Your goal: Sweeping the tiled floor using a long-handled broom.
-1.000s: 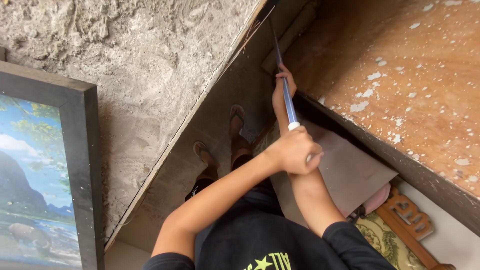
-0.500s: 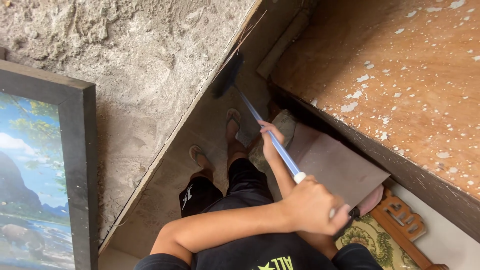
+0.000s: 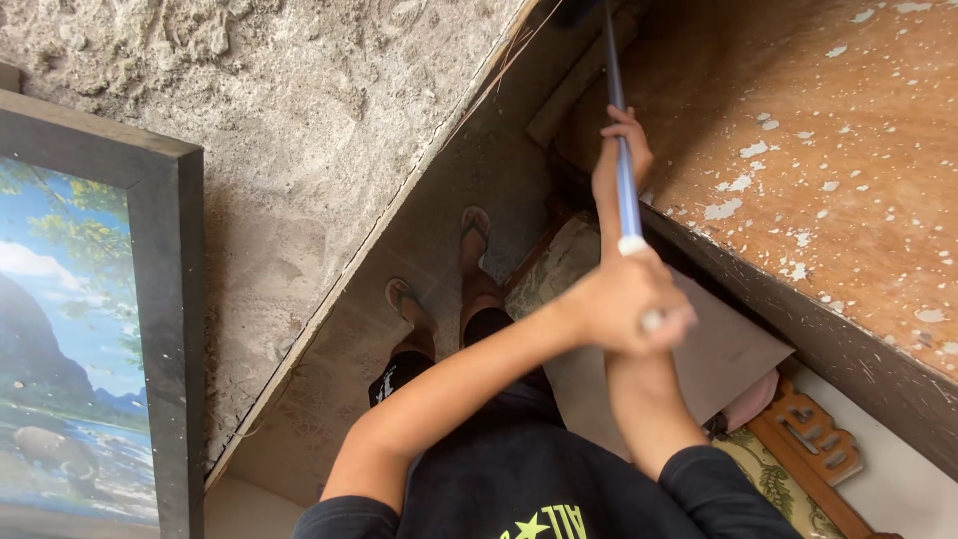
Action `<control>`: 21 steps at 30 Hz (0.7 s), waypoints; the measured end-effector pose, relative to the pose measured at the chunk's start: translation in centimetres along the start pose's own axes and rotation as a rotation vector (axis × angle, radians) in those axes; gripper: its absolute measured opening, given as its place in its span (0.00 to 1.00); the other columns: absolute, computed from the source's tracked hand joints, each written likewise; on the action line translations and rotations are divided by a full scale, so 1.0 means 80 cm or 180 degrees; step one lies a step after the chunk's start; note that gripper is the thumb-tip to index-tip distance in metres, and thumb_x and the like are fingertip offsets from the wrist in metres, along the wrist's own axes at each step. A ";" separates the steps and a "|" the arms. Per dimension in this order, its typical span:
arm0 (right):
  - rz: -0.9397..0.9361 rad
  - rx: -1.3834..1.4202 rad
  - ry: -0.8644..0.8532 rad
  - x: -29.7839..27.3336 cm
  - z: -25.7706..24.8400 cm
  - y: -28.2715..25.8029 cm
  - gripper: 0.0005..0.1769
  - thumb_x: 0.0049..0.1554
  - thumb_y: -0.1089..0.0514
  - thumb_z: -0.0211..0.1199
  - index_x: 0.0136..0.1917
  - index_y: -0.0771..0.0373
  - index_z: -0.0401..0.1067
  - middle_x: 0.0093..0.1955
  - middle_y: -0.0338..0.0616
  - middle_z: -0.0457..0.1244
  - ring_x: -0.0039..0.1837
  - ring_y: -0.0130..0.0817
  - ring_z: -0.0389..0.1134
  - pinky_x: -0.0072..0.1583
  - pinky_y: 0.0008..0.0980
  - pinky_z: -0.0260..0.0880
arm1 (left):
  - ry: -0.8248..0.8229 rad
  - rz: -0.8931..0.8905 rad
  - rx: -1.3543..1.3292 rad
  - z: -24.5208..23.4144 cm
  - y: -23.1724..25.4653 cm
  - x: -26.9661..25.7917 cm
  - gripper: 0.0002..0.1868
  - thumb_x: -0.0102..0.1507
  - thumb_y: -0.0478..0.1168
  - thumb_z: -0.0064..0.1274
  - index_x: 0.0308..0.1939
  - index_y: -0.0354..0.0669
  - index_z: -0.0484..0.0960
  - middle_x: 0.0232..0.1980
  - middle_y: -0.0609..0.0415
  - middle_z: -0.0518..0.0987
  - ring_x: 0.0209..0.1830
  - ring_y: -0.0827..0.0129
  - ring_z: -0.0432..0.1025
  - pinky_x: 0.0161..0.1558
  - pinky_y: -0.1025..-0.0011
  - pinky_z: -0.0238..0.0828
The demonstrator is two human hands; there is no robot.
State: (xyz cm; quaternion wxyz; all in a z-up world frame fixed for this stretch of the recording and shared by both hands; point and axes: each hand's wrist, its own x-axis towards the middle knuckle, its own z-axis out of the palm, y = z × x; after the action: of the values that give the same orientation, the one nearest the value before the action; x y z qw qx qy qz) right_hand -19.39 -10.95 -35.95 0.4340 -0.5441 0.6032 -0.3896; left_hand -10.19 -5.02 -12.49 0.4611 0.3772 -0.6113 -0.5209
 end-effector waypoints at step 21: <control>0.0438 -0.0017 -0.1186 -0.193 0.022 -0.122 0.07 0.54 0.76 0.56 0.41 0.68 0.70 0.58 0.59 0.71 0.70 0.54 0.68 0.74 0.45 0.63 | 0.0216 -0.1220 0.0007 -0.043 0.154 -0.056 0.15 0.63 0.42 0.52 0.20 0.43 0.76 0.18 0.48 0.70 0.19 0.54 0.68 0.36 0.61 0.63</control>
State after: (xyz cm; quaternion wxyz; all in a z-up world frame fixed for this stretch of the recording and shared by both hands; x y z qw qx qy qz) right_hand -14.14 3.37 -25.79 0.5623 -0.5654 0.5492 -0.2500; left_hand -5.33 0.30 -1.03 0.3734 0.5045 -0.5130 -0.5855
